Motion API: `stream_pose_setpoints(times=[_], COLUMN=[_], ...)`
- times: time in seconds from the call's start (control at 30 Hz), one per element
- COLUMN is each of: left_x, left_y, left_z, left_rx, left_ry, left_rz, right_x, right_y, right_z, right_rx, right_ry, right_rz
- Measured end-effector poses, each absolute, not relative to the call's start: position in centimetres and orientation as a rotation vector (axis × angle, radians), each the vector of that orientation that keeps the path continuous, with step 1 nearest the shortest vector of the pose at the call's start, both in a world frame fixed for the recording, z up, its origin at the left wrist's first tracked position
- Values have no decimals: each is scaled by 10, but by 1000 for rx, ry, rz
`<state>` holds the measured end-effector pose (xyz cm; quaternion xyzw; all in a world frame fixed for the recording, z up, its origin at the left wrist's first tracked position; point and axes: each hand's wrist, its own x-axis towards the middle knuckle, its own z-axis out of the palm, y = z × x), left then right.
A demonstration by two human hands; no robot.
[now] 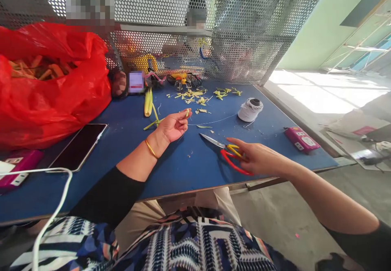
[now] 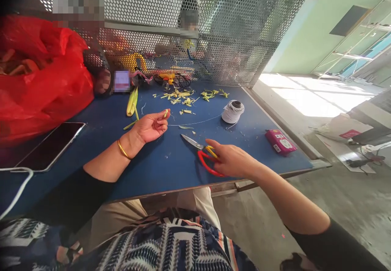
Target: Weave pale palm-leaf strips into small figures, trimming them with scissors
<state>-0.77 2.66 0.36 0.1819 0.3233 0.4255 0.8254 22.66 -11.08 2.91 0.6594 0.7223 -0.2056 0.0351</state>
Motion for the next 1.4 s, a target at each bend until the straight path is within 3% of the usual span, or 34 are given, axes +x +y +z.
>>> stream_pose_setpoints(times=[0.13, 0.2, 0.77, 1.17, 1.33, 1.4], left_x=[-7, -7, -5, -4, -6, -6], left_y=[26, 27, 24, 22, 23, 23], left_z=[3, 2, 1, 3, 4, 4], left_rx=[386, 390, 419, 411, 417, 436], left_ry=[691, 689, 704, 731, 707, 709], left_rz=[902, 898, 871, 869, 874, 886], right_x=[250, 256, 250, 229, 223, 221], right_y=[-116, -114, -69, -49, -51, -51], right_z=[26, 25, 16, 17, 20, 21], right_rx=[2270, 2334, 2366, 2437, 2388, 2250], right_ry=[1916, 1853, 1784, 2065, 1993, 1973], right_rz=[-1559, -1817, -2074, -1295, -173, 21])
